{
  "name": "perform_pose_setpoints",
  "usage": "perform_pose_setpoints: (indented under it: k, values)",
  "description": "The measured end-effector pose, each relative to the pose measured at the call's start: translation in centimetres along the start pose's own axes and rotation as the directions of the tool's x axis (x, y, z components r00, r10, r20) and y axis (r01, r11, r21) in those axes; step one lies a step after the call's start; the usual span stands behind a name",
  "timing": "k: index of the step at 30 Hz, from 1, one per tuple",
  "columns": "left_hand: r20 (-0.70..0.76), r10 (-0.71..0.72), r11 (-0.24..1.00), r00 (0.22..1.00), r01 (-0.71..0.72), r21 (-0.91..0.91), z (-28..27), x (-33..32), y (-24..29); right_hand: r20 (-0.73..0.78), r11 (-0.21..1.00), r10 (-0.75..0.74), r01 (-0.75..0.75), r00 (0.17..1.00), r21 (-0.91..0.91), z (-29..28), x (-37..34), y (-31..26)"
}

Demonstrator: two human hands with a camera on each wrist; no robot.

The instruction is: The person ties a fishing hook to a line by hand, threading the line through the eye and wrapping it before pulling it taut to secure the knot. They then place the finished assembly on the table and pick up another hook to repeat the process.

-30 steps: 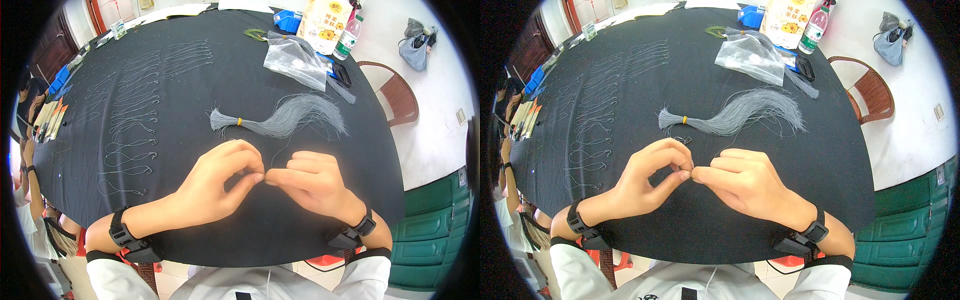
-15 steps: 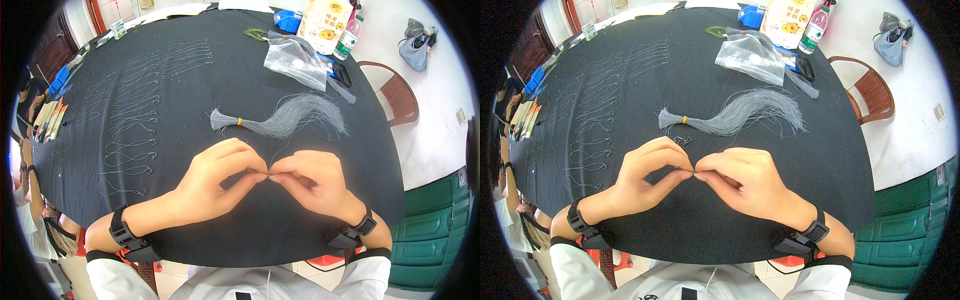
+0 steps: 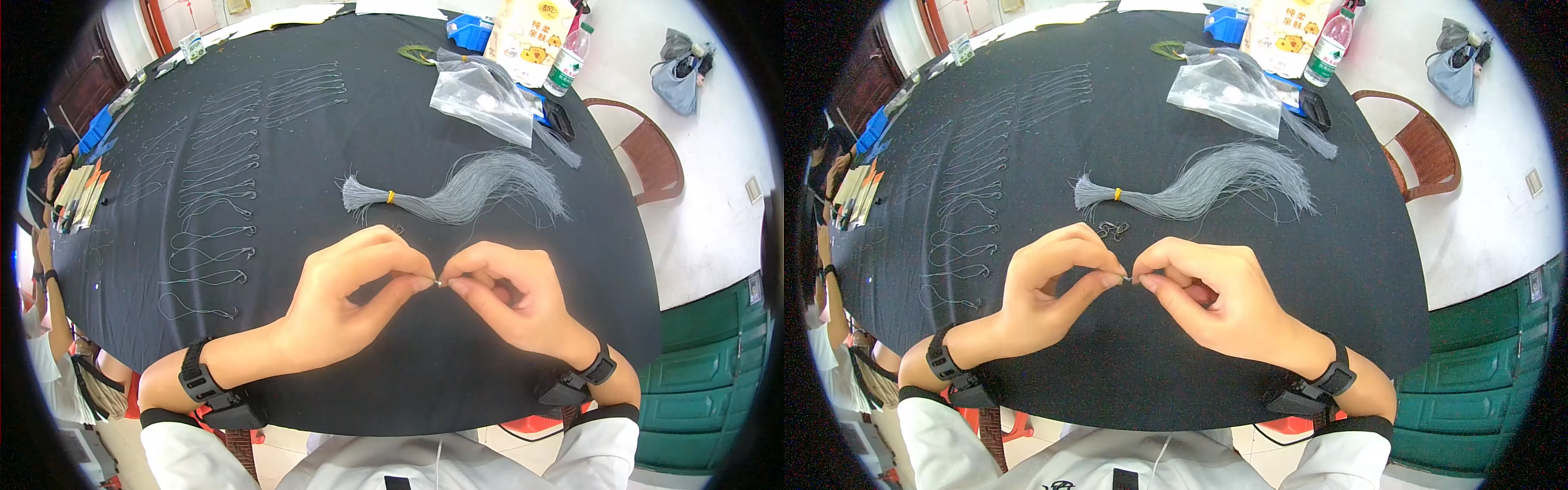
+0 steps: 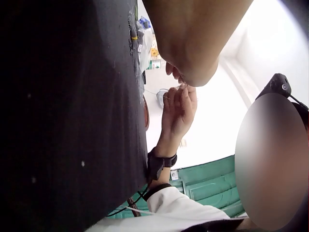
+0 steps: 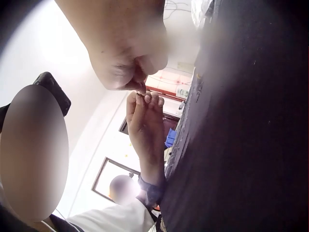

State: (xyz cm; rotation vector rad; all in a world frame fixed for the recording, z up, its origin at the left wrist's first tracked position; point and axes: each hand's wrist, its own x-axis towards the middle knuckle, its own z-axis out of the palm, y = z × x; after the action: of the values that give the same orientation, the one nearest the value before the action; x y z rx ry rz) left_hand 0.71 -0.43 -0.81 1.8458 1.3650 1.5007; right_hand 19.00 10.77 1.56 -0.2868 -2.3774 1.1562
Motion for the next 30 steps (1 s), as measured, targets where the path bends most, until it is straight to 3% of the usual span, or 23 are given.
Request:
perform_pose_setpoints:
  k: [4,11,20,23,26,29,30]
  values:
    - [-0.013,0.073,0.994,0.997,-0.072,0.08,0.0,0.1,-0.1,-0.052,0.99,-0.095,0.089,0.994,-0.113,0.3,0.2,-0.1]
    - [-0.012,0.051,0.996,0.999,-0.05,0.079,0.0,-0.1,0.0,-0.092,0.978,-0.146,0.129,0.985,-0.165,0.6,0.3,-0.2]
    - [-0.092,0.156,0.977,0.983,-0.14,0.16,0.0,-0.1,0.0,-0.065,0.997,-0.062,0.058,0.996,-0.053,0.8,-0.3,-0.4]
    - [-0.106,0.176,0.971,0.979,-0.154,0.185,0.2,-0.1,0.2,-0.061,0.994,-0.039,0.045,0.997,0.095,1.3,-0.7,0.1]
    - [-0.101,0.201,0.96,0.974,-0.175,0.219,0.1,-0.1,0.1,-0.031,0.993,-0.023,0.026,0.999,0.117,1.2,-0.8,0.5]
    - [-0.07,0.221,0.947,0.973,-0.197,0.255,-0.2,-0.1,0.1,-0.022,0.999,0.007,-0.006,1.0,0.038,0.6,-0.4,0.6]
    - [-0.065,0.221,0.946,0.973,-0.198,0.259,-0.2,-0.1,0.2,-0.064,0.998,-0.043,0.041,0.997,-0.039,0.4,-0.2,0.9]
